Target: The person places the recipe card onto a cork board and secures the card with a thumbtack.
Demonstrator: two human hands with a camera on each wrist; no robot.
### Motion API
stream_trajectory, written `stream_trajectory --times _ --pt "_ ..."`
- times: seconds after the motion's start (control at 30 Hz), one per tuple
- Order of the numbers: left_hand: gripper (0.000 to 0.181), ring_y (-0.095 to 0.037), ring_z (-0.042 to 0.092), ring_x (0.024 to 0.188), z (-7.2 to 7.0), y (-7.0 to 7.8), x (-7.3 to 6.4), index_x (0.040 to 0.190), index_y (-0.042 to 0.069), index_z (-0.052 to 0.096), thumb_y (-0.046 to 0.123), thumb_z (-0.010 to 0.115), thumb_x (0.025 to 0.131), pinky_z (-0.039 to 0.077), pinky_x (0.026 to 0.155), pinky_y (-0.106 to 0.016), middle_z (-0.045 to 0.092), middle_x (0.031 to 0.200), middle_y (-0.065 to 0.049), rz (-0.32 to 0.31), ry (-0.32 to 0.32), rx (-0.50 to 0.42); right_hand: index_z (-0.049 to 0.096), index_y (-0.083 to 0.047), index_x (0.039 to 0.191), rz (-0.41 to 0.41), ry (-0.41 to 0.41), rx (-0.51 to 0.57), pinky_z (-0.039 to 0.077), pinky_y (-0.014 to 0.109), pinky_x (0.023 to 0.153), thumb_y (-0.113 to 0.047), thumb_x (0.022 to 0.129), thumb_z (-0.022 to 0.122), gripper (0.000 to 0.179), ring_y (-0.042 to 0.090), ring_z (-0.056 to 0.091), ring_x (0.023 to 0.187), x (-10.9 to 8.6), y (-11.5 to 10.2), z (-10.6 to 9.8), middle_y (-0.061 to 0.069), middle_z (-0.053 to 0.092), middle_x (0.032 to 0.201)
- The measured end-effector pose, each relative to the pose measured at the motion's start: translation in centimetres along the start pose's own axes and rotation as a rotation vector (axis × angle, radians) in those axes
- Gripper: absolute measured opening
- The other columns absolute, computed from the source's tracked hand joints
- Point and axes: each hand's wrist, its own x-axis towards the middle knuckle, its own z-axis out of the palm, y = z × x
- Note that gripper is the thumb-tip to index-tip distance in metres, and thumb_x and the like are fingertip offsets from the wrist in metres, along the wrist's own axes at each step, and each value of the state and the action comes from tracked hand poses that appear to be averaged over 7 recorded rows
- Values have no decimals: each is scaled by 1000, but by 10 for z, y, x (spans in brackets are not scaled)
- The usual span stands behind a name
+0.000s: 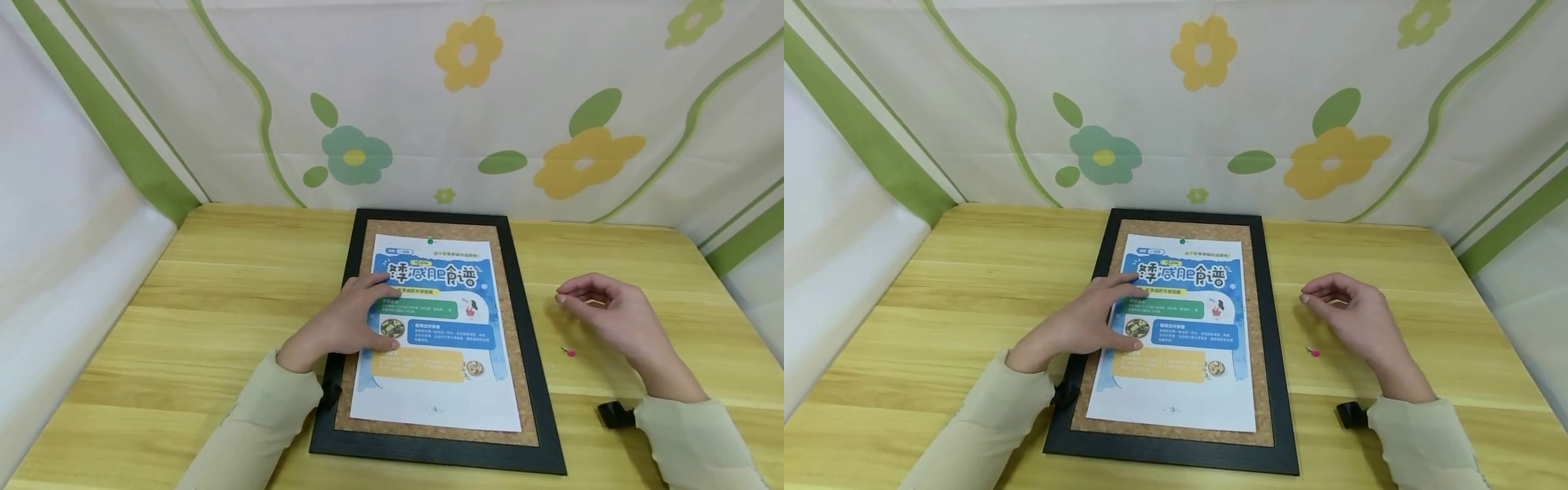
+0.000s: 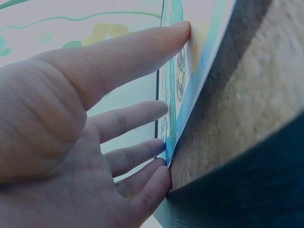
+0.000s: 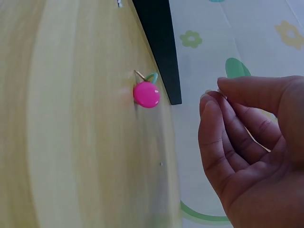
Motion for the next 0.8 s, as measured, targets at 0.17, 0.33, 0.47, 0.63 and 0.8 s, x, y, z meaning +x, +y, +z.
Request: stream_trajectory --times 0.17,0.33,0.47,0.63,0.8 --pt "74 -43 26 159 1 -1 0 151 11 61 26 92 85 39 122 -63 30 177 -16 3 2 0 75 -13 119 -5 -1 7 54 18 74 -38 100 78 31 1 69 87 0 -1 2 -17 76 101" --pt "74 -43 27 158 0 0 0 151 11 62 26 92 85 40 121 -62 29 177 -16 2 2 1 75 -14 118 -17 8 -16 52 16 74 -41 103 74 31 1 67 87 -2 -2 2 -12 77 102" --pt "74 -43 28 158 0 0 -1 151 11 62 26 92 86 40 121 -62 30 177 -16 1 1 4 74 -13 120 -11 -6 -1 53 17 74 -42 105 71 33 4 68 87 -1 -2 3 -7 77 104" --pt "73 -43 28 158 0 1 -1 151 11 62 26 92 85 40 121 -62 30 177 -16 1 4 5 71 -8 126 -2 -41 86 56 20 75 -36 105 73 35 7 70 88 1 -2 4 -11 76 104" --pt "74 -43 27 158 0 0 -1 151 11 62 26 92 85 39 121 -63 30 177 -16 2 2 6 70 -7 128 10 -50 89 53 18 76 -34 103 75 37 2 68 92 1 -3 5 -21 71 104"
